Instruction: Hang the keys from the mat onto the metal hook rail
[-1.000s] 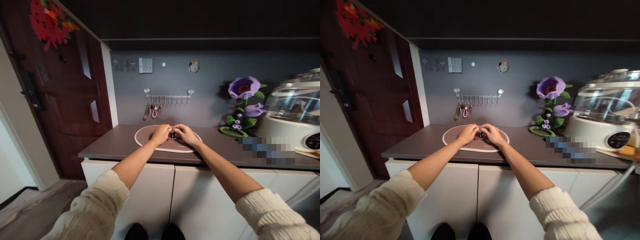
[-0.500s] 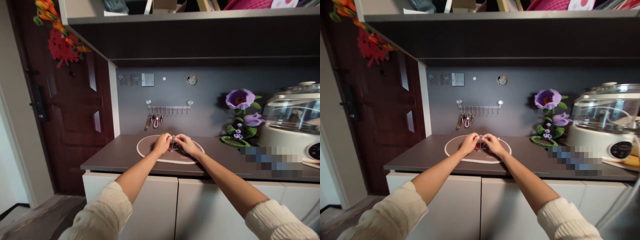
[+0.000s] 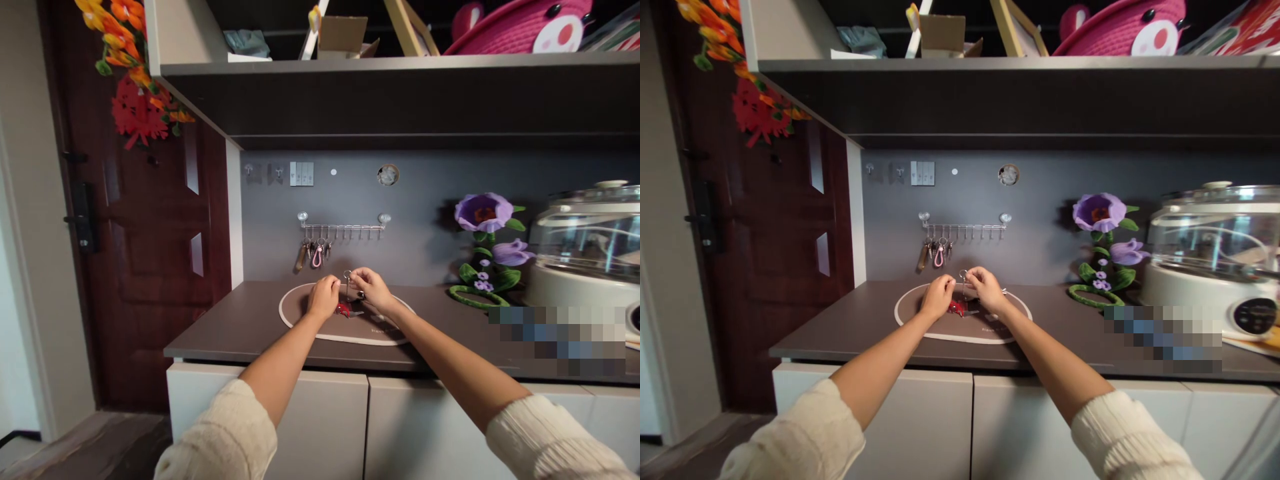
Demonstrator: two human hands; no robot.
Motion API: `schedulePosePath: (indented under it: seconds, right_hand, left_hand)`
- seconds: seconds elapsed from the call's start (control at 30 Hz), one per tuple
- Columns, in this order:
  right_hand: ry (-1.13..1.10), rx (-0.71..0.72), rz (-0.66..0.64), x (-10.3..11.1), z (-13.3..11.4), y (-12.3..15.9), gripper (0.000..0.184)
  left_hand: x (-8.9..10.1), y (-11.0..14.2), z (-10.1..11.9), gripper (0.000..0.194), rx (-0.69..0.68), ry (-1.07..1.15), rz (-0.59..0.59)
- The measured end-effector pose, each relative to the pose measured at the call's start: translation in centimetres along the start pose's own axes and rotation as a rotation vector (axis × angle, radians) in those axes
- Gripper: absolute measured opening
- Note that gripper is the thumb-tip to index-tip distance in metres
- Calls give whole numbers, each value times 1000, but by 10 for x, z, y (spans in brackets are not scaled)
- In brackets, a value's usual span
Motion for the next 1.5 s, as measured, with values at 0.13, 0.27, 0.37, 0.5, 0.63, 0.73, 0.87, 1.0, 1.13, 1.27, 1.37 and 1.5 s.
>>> schedulePosePath:
  seconds: [0.13,0.27,0.37,0.5,0.63,0.73,0.87,1.0,1.13,1.27,1.37,1.5]
  right_hand:
    - [-76,-61,65,-2,0,-22,27]
    - [-175,-87,150,-4,-5,-50,17]
    - [-217,-100,173,-10,-11,-71,10]
    - [-257,-134,256,-15,-14,-96,8]
    - [-255,-171,337,-18,-10,-116,12]
    - [-243,-219,384,-19,-2,-127,12]
    - [-265,-277,429,-20,8,-134,11]
    - [-289,-298,461,-21,15,-138,12]
    - [-288,-309,487,-22,20,-138,12]
    - [-264,-337,458,-22,25,-135,13]
    - [-248,-353,446,-20,27,-131,14]
    - [-241,-355,432,-16,24,-122,14]
  left_hand:
    - [1,-4,-15,23,97,8,29]
    - [-3,-5,-22,22,154,75,35]
    - [-3,-4,-25,21,213,111,40]
    - [-3,-4,-27,21,268,137,42]
    - [-4,-5,-31,21,287,134,49]
    - [-6,-6,-33,22,295,116,50]
    - [-6,-6,-33,22,286,104,48]
    - [-6,-6,-32,22,282,94,38]
    - [-6,-6,-32,22,289,89,29]
    - [-4,-6,-30,22,289,91,26]
    - [-3,-5,-29,22,282,89,24]
    - [-4,-5,-28,22,258,90,11]
Point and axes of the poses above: each hand's wrist, its own y-axis away from the middle knuckle, its own x-axis out of the back of the hand, z = x × y, the point moved 5 cm from there along -y, towards the middle knuckle, and after that the axes turned 1 degree about x, right-handed, at the moved point
